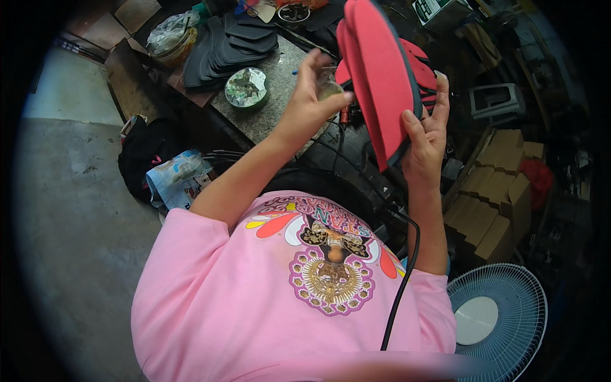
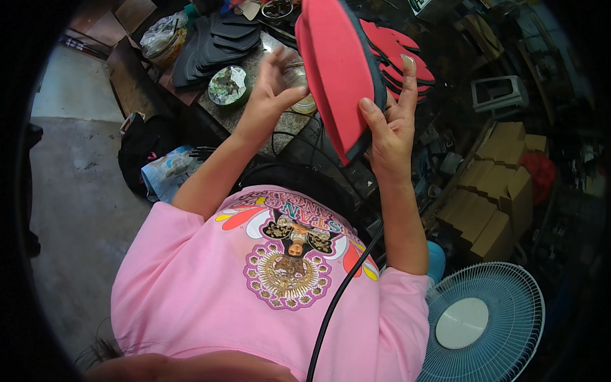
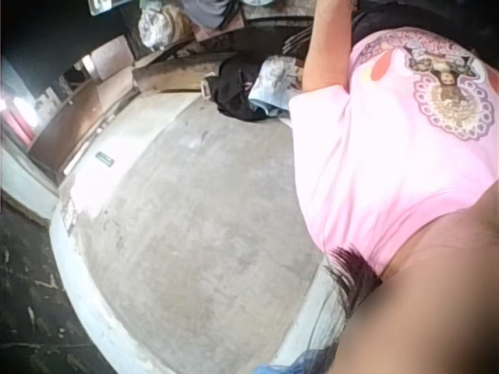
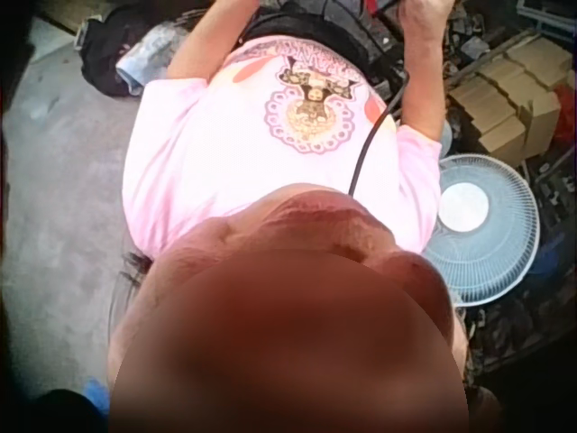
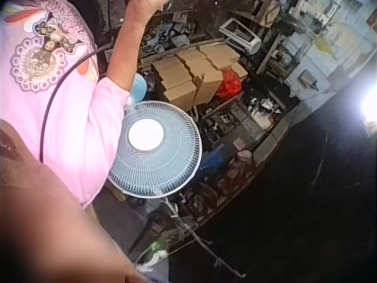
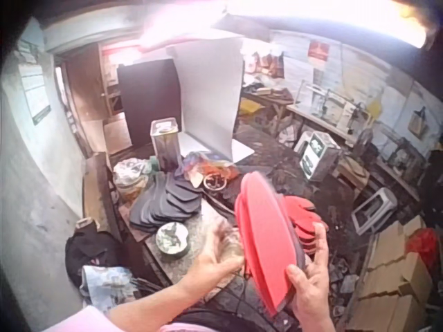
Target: The person applies glue to pink and black foam pieces, presses them together, and uses a hot tool to seal the edges. They handle multiple pieces one at a time, stacking finished units on the table.
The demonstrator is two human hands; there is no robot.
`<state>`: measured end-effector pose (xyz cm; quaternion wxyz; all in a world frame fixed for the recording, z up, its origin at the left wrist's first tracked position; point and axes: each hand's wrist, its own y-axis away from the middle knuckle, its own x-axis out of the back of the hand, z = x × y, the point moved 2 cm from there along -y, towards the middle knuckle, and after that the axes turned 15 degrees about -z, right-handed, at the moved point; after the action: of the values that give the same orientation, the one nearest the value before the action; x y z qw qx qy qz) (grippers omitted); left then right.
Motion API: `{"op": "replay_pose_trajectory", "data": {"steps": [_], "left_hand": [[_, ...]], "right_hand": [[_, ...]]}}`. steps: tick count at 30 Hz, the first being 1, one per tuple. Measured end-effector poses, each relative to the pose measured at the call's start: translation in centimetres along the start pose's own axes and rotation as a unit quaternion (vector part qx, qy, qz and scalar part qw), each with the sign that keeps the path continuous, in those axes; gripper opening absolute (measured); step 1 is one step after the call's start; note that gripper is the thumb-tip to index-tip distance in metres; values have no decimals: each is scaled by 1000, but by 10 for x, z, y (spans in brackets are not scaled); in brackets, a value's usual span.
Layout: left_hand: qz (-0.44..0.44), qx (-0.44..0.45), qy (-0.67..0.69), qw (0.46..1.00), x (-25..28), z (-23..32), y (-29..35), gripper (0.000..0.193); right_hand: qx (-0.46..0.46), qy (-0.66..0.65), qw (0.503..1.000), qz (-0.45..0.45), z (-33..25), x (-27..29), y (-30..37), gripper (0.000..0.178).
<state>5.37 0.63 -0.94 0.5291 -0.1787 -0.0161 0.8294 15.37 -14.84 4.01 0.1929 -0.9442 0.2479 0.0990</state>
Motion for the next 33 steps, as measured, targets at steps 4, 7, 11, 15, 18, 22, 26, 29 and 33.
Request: {"op": "replay_pose_trajectory", "data": {"steps": [4,7,11,15,18,22,26,29,33], "left_hand": [[-172,132,227,949,-27,3,31,62],[-154,193,216,945,-29,4,36,45],[-143,192,225,944,-17,6,33,39],[-132,187,215,949,-8,8,34,39],[-124,141,225,956,-12,12,34,39],[-127,133,204,962,-12,17,35,40],[-122,148,193,962,-11,19,35,44],[-140,142,184,962,-14,20,35,48],[-162,138,211,954,-16,23,37,45]], "right_hand": [[-5,111,993,-28,11,-6,0,84],[-11,186,980,-73,14,-6,0,79],[-114,258,955,-95,5,10,3,66],[-30,267,958,-97,-6,15,7,46],[18,373,915,-151,-4,9,7,52],[74,574,809,-99,-5,4,10,61],[104,620,776,-48,-17,10,9,63],[76,633,766,-78,-12,7,5,64],[34,610,786,-96,0,5,2,68]]}}
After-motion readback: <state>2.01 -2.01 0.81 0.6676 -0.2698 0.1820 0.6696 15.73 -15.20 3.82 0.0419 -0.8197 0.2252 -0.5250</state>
